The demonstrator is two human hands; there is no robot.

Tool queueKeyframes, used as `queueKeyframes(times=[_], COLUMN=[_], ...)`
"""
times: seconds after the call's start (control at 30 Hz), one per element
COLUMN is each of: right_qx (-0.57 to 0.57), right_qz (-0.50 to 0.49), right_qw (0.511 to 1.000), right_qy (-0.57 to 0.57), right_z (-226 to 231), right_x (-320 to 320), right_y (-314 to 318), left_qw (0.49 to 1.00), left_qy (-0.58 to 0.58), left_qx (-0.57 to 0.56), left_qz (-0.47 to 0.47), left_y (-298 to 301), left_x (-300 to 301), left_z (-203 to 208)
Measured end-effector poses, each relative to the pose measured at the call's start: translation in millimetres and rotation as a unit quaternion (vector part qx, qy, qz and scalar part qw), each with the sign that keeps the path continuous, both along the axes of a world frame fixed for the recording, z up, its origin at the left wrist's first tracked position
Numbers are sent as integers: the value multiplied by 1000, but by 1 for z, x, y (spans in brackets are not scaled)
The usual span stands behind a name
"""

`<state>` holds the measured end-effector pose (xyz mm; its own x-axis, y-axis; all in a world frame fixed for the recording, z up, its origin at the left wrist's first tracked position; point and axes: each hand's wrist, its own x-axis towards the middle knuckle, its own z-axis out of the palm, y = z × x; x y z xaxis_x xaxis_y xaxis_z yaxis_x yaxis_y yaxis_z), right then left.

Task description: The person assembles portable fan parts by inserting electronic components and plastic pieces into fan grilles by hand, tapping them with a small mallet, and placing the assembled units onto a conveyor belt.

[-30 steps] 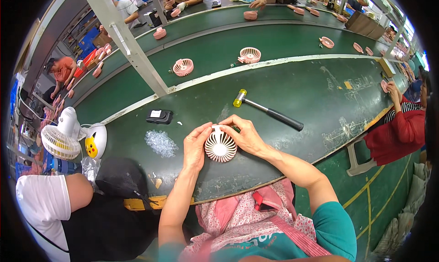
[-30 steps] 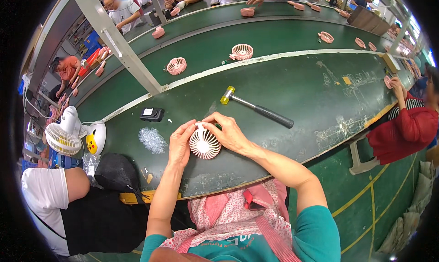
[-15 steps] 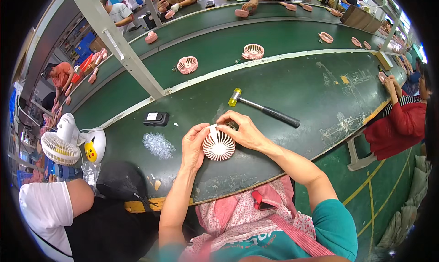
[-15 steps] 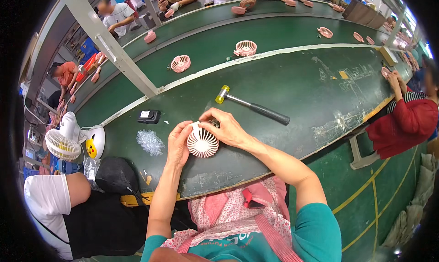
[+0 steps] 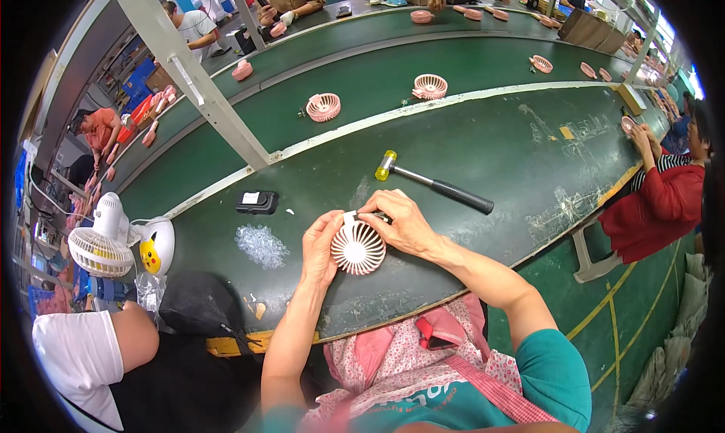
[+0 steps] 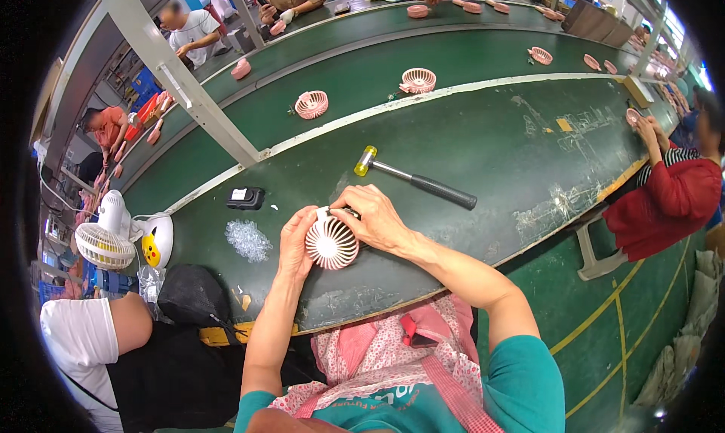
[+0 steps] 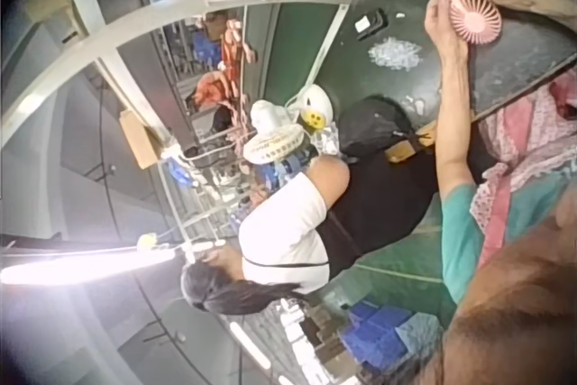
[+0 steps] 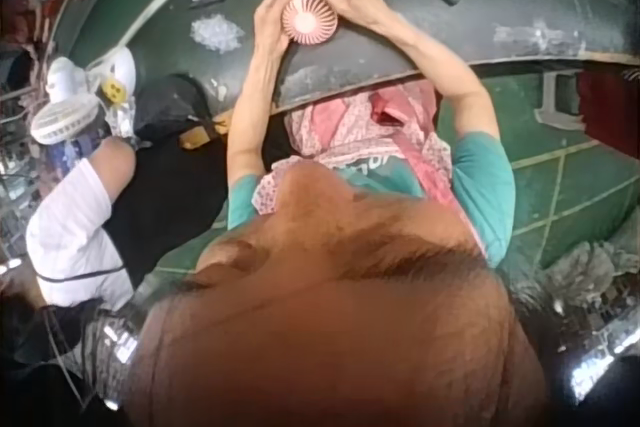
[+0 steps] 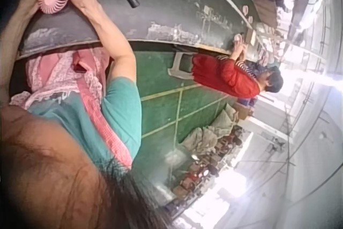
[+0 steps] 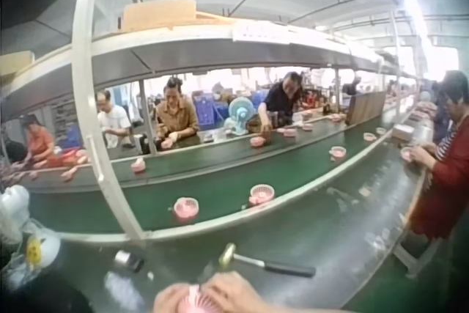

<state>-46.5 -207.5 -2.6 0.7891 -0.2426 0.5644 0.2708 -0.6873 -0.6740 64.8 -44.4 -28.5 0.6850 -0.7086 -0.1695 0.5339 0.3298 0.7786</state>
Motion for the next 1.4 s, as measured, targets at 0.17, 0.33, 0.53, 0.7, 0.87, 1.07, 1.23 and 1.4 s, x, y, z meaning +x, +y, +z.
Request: queueKeyframes(times=[0.17, 0.33, 0.53, 0.7, 0.87, 1.07, 1.23, 1.4], right_qx=[242, 314, -11, -162, -93, -119, -81, -105], right_qz=[86, -1, 18, -107, -220, -229, -46, 107], right_qw=[956, 949, 988, 979, 955, 966, 992, 988], right_qy=[139, 2, -154, -68, 177, 9, -89, 40], right_z=[-3, 7, 6, -45, -87, -84, -8, -10], right_x=[10, 72, 179, 240, 249, 223, 113, 39], right_y=[-8, -44, -45, -81, -183, -198, -97, -58], left_qw=[996, 934, 917, 895, 900, 912, 830, 646], left_qy=[-87, -288, -337, -379, -381, -360, -435, -702], left_qx=[4, 90, 110, 122, 152, 129, 110, 113], left_qz=[5, 190, 184, 199, 146, 148, 331, 278], left_y=[-7, -22, -18, -19, -28, -26, -19, -7], left_x=[-2, 0, 12, 14, 7, 8, 7, 12], left_z=[-7, -13, -27, -44, -44, -40, -24, -1])
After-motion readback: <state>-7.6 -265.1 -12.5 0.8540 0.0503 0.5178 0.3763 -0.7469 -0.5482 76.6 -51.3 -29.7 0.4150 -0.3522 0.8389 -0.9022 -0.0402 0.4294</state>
